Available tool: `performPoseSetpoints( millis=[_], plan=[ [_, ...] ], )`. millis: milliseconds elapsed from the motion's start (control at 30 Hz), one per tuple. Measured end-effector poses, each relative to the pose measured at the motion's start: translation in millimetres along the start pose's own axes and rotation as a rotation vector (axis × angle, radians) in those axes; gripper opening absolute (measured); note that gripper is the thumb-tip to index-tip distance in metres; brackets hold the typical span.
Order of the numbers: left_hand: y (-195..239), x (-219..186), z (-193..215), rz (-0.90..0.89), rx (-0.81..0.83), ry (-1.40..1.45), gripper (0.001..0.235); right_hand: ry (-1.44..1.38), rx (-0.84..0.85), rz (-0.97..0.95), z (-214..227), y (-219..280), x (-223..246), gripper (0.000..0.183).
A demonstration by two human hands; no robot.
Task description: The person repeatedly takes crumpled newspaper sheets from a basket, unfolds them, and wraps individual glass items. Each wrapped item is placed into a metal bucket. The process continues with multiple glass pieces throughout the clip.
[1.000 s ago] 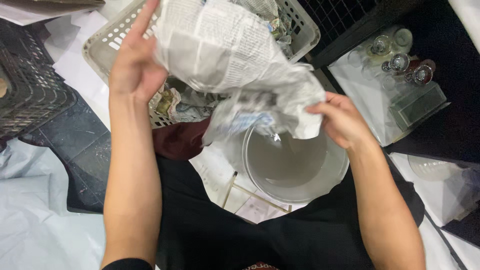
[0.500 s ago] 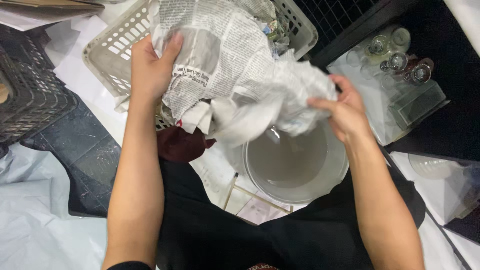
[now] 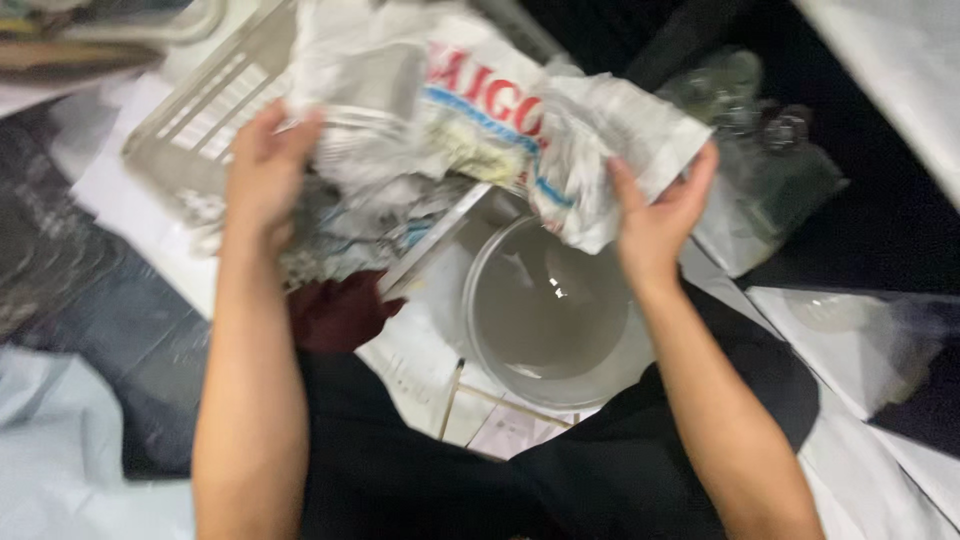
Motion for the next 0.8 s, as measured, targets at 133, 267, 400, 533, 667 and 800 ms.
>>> performPoseSetpoints(
  millis=[133,267,400,533,667,800],
  plan=[
    [1,-12,6,-0.234,0.027,0.211,0.020,0.206,0.007,0.270,-4,13,38,0.061],
    [4,-9,13,-0.175,-0.052,0.132,0.026,0.359,-0.002,0.393,11,18,60,0.067],
    [4,-1,5,-0.028,-0.064,0.189,0.052,0.564,0.087,0.638,9,18,88,0.071],
    [33,-38,11,-0.330,-0.351,-0.291,0.068,0.718,0.183,0.815,-28,33,97,0.077],
    [61,-55,-62,-0.673,0.044,-0.317,0.084,0.623,0.303,0.649,-50,37,92,0.070],
    [91,-53,-146,-0.791,0.236,-0.989,0.092,0.360,0.153,0.215,-39,33,60,0.060]
  ],
)
Point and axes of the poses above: each hand's wrist, its own y-axis away from the middle knuckle, its own z-axis out of the back of the hand, x = y × z, the point moved 9 cm from there along -y, towards the middle knuckle, and after that the axes turned 12 degrees about x, right-handed, at the moved point
